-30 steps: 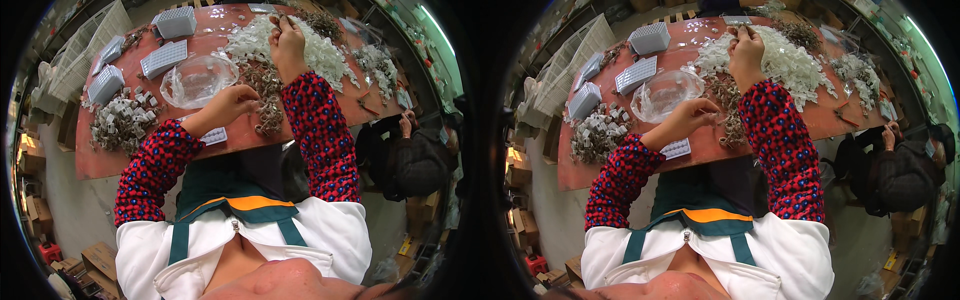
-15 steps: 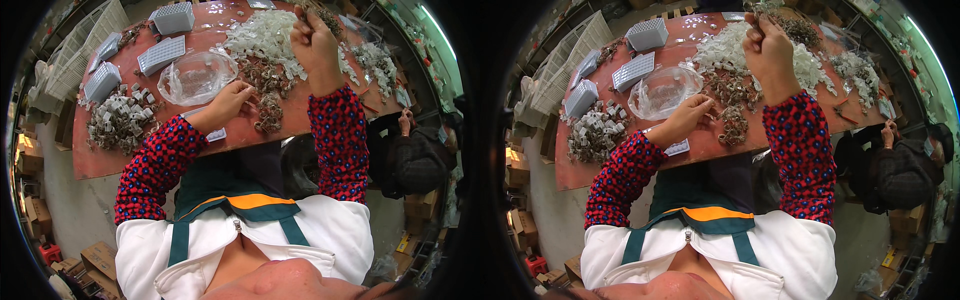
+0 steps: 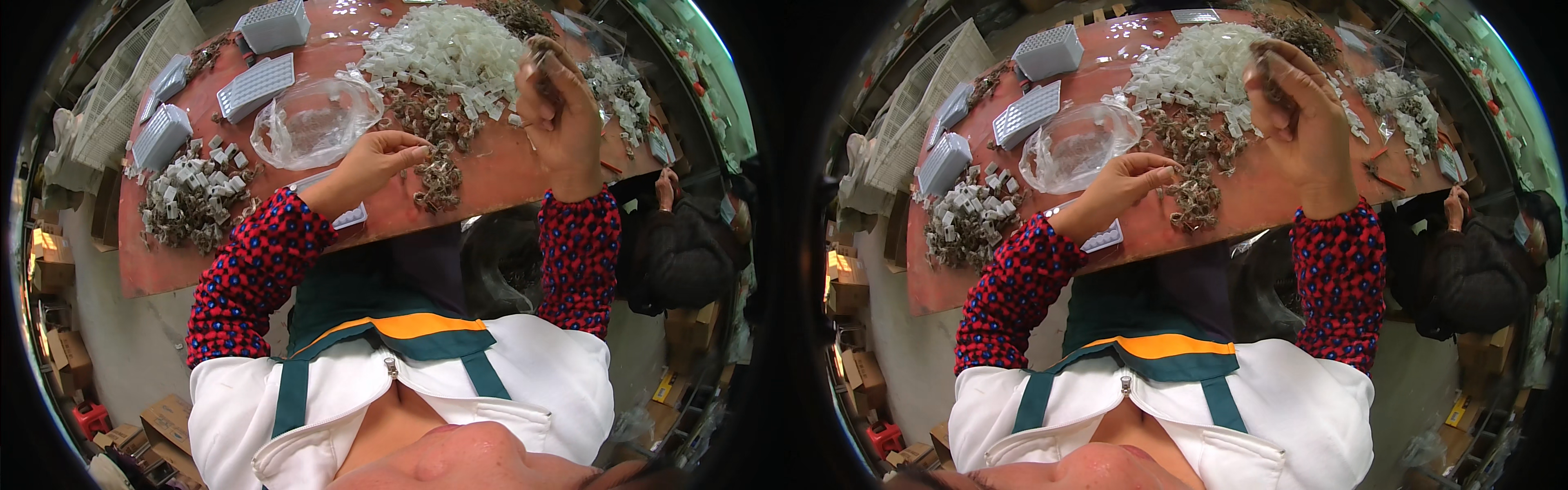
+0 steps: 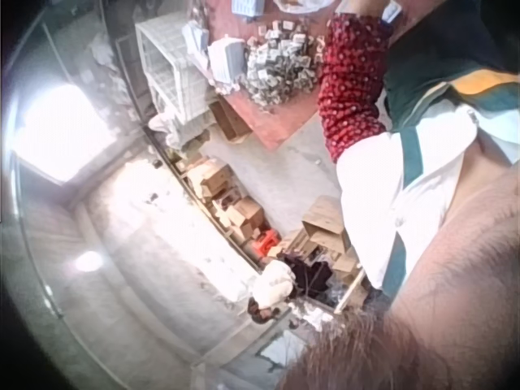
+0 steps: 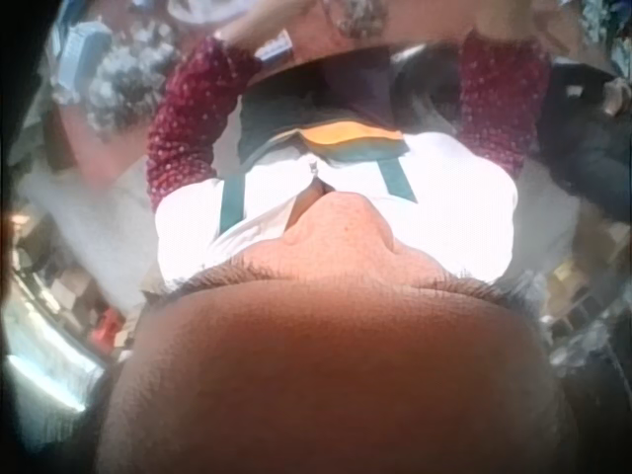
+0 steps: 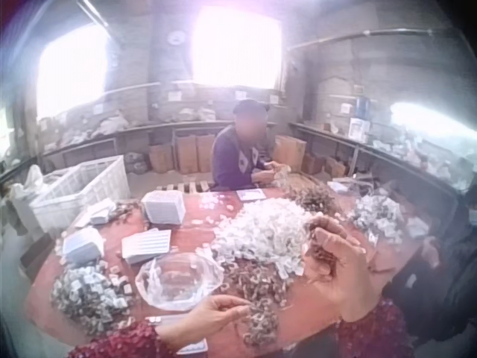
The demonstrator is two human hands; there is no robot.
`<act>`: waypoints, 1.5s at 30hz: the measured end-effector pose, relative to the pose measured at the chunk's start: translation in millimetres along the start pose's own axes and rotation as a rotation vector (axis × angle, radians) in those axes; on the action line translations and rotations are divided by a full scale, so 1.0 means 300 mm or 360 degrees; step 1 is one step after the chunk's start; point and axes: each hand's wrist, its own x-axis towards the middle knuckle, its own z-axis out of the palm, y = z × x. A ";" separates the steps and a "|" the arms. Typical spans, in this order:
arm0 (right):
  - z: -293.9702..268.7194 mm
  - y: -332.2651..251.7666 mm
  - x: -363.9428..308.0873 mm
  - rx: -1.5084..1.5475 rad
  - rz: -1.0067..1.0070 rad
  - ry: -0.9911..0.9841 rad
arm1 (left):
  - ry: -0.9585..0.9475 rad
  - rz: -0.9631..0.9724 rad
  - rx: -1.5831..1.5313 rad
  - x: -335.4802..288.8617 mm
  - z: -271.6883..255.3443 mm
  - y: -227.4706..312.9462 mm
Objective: The person repeatedly picks small white plastic housings and metal contacts from a table, inserts the contacts into the housings, and places the assembled units into a gray plastic tray. The person also occasionally picks up and sets down a small green component.
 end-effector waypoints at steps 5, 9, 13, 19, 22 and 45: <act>-0.091 -0.019 0.027 -0.1198 -0.0056 -0.0004 | -0.0027 0.0238 0.0081 0.006 -0.003 -0.048; -0.187 -0.065 0.058 -0.0806 -0.0130 0.0506 | -0.0025 0.0254 0.0130 -0.003 -0.024 -0.051; -0.171 -0.118 -0.012 -0.0861 0.0114 0.0344 | 0.0144 0.0244 0.0073 -0.011 -0.010 -0.028; -0.043 -0.021 -0.253 -0.0911 0.1238 -0.0583 | 0.0379 0.0204 0.0090 -0.041 0.033 -0.003; -0.023 0.093 -0.343 -0.0640 0.1336 -0.0308 | 0.0358 0.0204 0.0117 -0.052 0.044 -0.005; 0.246 0.044 -0.328 -0.0568 0.0594 -0.0072 | -0.0394 -0.0148 -0.0098 -0.310 0.105 0.257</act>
